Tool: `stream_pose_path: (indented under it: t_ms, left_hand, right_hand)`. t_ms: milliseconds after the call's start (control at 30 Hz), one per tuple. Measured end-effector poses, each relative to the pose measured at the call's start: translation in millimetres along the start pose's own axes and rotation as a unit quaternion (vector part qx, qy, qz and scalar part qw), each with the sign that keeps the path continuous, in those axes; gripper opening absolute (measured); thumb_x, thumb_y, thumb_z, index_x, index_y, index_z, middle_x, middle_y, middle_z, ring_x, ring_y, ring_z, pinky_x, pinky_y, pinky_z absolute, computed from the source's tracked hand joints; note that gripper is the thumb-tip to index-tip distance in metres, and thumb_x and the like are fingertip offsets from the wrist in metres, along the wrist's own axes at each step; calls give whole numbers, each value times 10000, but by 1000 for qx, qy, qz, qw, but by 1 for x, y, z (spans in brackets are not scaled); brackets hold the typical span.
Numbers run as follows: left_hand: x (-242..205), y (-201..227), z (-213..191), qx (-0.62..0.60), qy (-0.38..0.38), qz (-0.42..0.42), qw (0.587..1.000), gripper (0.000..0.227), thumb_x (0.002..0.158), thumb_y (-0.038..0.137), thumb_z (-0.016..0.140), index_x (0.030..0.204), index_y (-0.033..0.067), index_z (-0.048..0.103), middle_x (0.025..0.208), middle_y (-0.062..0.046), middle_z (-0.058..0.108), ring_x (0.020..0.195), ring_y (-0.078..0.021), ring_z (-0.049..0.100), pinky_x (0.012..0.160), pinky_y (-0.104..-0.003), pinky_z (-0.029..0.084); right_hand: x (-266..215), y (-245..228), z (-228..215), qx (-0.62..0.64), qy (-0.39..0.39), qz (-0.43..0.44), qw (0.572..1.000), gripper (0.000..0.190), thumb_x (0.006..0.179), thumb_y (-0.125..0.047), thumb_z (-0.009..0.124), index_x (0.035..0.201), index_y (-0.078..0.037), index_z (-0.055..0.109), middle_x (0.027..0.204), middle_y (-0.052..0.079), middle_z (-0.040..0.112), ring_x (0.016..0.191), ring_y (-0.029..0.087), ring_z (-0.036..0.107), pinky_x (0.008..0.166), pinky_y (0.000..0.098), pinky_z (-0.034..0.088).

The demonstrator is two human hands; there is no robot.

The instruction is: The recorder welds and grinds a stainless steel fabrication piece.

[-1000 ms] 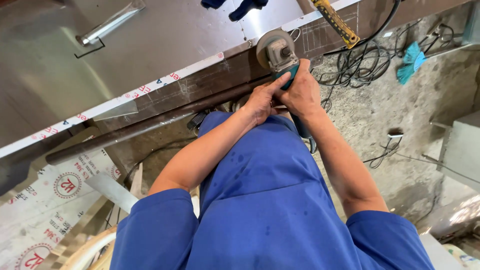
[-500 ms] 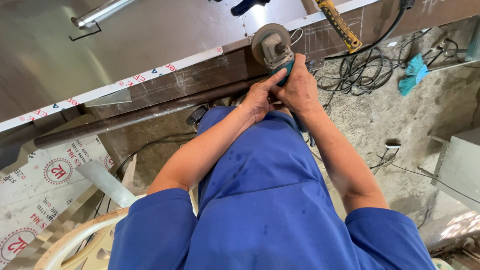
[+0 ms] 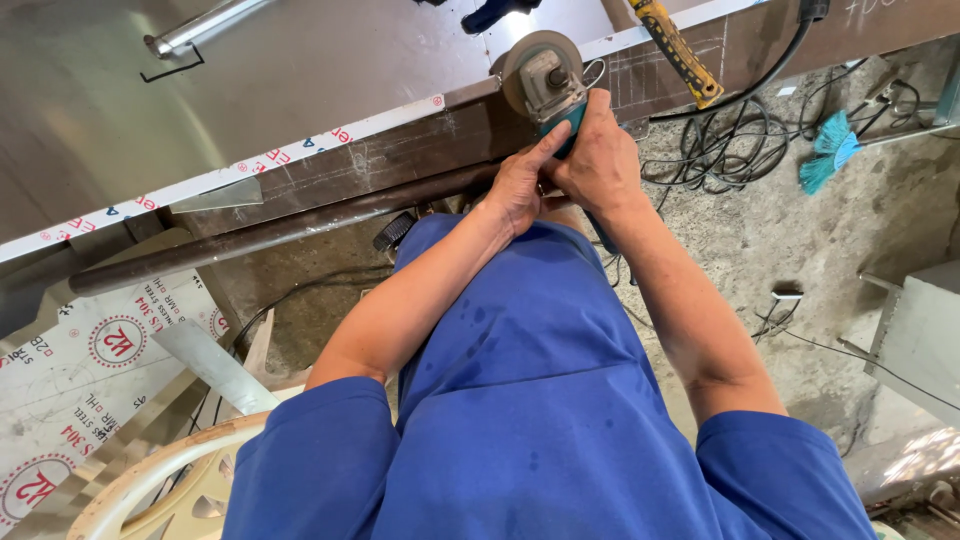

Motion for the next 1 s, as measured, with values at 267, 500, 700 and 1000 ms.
stream_pose_path:
  t_ms: [267, 500, 700, 1000]
  left_hand:
    - [0, 4, 2, -15, 2, -1, 1000, 574, 728, 525, 825, 1091, 99, 697, 929, -60, 704, 894, -250, 683, 744, -468, 601]
    - [-7, 10, 7, 0, 9, 1, 1000, 655, 718, 550, 840, 1153, 89, 674, 1009, -77, 670, 916, -250, 666, 755, -488, 590]
    - [-3, 10, 6, 15, 9, 7, 1000, 681, 723, 568, 833, 1162, 77, 661, 1014, -87, 663, 931, -273, 658, 737, -491, 585]
    - [-4, 14, 7, 24, -6, 6, 1000, 704, 714, 565, 832, 1203, 92, 654, 1064, -83, 680, 963, -261, 665, 763, -487, 592]
  right_hand:
    - [5, -5, -5, -12, -15, 17, 1000, 683, 780, -241, 871, 1178, -3, 369, 990, 303, 667, 885, 534, 663, 741, 566, 542]
    - [5, -5, -3, -5, -12, 22, 1000, 684, 791, -243, 858, 1209, -3, 373, 991, 307, 673, 882, 533, 667, 740, 567, 542]
    - [6, -1, 0, 4, 0, 19, 1000, 661, 811, -244, 847, 1201, -2, 372, 975, 295, 679, 895, 524, 674, 748, 557, 547]
    - [5, -4, 0, 12, 18, 18, 1000, 663, 803, -242, 855, 1185, 0, 370, 991, 302, 672, 904, 530, 664, 761, 559, 541]
Point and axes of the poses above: each hand's wrist, its own x-axis towards the middle knuckle, its own z-axis out of the palm, y = z × x, the point moved 1 cm from there along x, towards the middle knuckle
